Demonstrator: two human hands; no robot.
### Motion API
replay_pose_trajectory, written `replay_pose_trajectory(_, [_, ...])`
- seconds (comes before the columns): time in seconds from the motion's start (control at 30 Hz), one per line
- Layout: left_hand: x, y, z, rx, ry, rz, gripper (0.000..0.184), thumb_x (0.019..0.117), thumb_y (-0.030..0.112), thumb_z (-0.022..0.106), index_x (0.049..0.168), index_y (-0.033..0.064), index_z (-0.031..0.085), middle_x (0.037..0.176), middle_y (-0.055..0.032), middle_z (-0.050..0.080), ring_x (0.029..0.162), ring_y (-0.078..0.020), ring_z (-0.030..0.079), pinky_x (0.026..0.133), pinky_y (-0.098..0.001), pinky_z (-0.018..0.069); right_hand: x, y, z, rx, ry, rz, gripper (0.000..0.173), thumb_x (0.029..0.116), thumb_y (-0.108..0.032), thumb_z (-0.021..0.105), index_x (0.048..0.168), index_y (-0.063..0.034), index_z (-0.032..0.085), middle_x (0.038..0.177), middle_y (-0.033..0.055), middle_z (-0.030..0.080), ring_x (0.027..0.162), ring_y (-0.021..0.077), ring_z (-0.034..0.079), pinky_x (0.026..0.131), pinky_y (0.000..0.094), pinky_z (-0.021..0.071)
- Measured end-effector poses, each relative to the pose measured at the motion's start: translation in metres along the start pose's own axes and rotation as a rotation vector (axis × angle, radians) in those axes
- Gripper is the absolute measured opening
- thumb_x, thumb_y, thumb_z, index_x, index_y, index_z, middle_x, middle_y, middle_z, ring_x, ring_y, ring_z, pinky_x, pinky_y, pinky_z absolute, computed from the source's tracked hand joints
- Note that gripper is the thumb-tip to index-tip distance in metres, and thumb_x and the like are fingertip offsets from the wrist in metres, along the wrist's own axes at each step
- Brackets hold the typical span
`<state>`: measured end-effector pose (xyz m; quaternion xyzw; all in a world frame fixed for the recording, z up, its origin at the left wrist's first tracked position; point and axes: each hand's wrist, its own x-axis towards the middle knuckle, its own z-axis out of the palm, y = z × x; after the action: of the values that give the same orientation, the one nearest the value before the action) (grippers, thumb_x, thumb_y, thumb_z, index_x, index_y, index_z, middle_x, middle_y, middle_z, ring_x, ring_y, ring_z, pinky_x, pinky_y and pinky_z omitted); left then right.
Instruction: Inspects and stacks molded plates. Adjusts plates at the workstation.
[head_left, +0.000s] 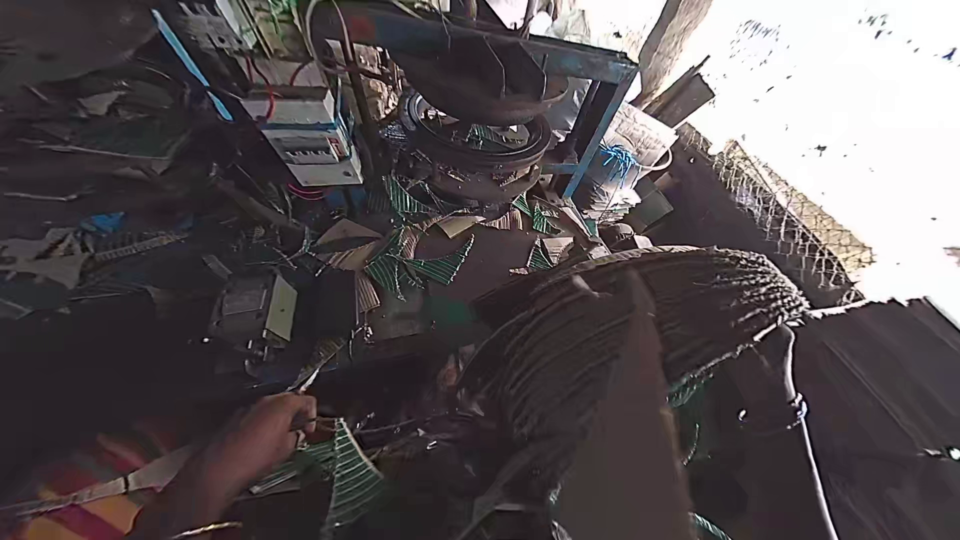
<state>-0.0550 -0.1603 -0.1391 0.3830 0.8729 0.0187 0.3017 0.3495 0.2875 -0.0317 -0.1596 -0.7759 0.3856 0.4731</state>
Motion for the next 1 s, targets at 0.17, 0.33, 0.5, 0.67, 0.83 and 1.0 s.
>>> replay_pose_trajectory(0.17, [-0.059,0.083,-0.072,-0.405,0.754,0.626,0.103,0.077,0.083,0.063,0.154,0.017,0.043,0.159,-0.0056,0.044,0.146,-0.0265,0.042,0.116,-0.051,0.04,-0.01,-0.034,0.041,-0.193,0.102,0.128,0.053,0.0856,-0.029,0.08,0.107,0.017,0.064,0.101,0.0078,0.074,0.097,-0.0016,0.069,0.094,0.0177,0.0543])
replay_pose_trajectory(0.33, [-0.053,0.211,-0.101,-0.023,0.547,0.916,0.124,0.0658,0.076,0.076,0.165,0.0264,0.021,0.171,-0.0069,0.021,0.158,-0.0347,0.009,0.118,-0.0753,0.0088,-0.022,-0.039,0.059,-0.197,-0.02,0.192,0.046,0.0843,-0.024,0.082,0.107,0.0133,0.066,0.102,0.0038,0.075,0.097,-0.0056,0.068,0.093,0.015,0.0545])
replay_pose_trajectory(0.5, [0.027,0.181,-0.085,-0.142,0.3,0.955,0.037,0.0877,0.019,0.077,0.124,0.0141,0.067,0.112,-0.0088,0.068,0.094,-0.0249,0.069,0.076,-0.0473,0.0588,-0.059,0.013,0.026,-0.22,0.128,0.206,0.049,0.0841,-0.031,0.079,0.103,0.0125,0.069,0.095,0.0063,0.075,0.09,-0.0034,0.069,0.088,0.0167,0.0555])
replay_pose_trajectory(0.67, [0.055,0.053,0.023,-0.161,-0.092,0.461,0.008,0.0899,-0.003,0.066,0.094,-0.0014,0.073,0.099,-0.0194,0.069,0.096,-0.036,0.067,0.09,-0.0549,0.0534,-0.111,0.073,-0.02,-0.062,0.287,0.284,0.041,0.0913,-0.03,0.073,0.107,0.0066,0.062,0.096,-0.0005,0.072,0.092,0.0024,0.07,0.087,0.0253,0.0595])
replay_pose_trajectory(0.83, [0.026,0.043,0.017,-0.038,0.126,0.269,0.033,0.0905,0.017,0.075,0.122,0.0093,0.073,0.127,-0.0216,0.067,0.124,-0.0492,0.057,0.103,-0.0744,0.0376,-0.1,0.041,0.006,0.003,0.463,0.592,0.033,0.0909,-0.011,0.064,0.115,0.0071,0.052,0.093,-0.0022,0.064,0.085,-0.0021,0.064,0.08,0.0185,0.0556])
replay_pose_trajectory(1.0, [0.007,0.209,-0.067,-0.516,0.667,1.001,0.054,0.0993,0.051,0.06,0.147,0.0256,0.054,0.14,0.0041,0.061,0.129,-0.011,0.057,0.107,-0.0391,0.0488,-0.093,0.059,0.014,0.149,0.349,0.321,0.035,0.088,-0.021,0.078,0.11,-0.0025,0.059,0.096,-0.0089,0.072,0.094,0.0001,0.069,0.09,0.0246,0.058])
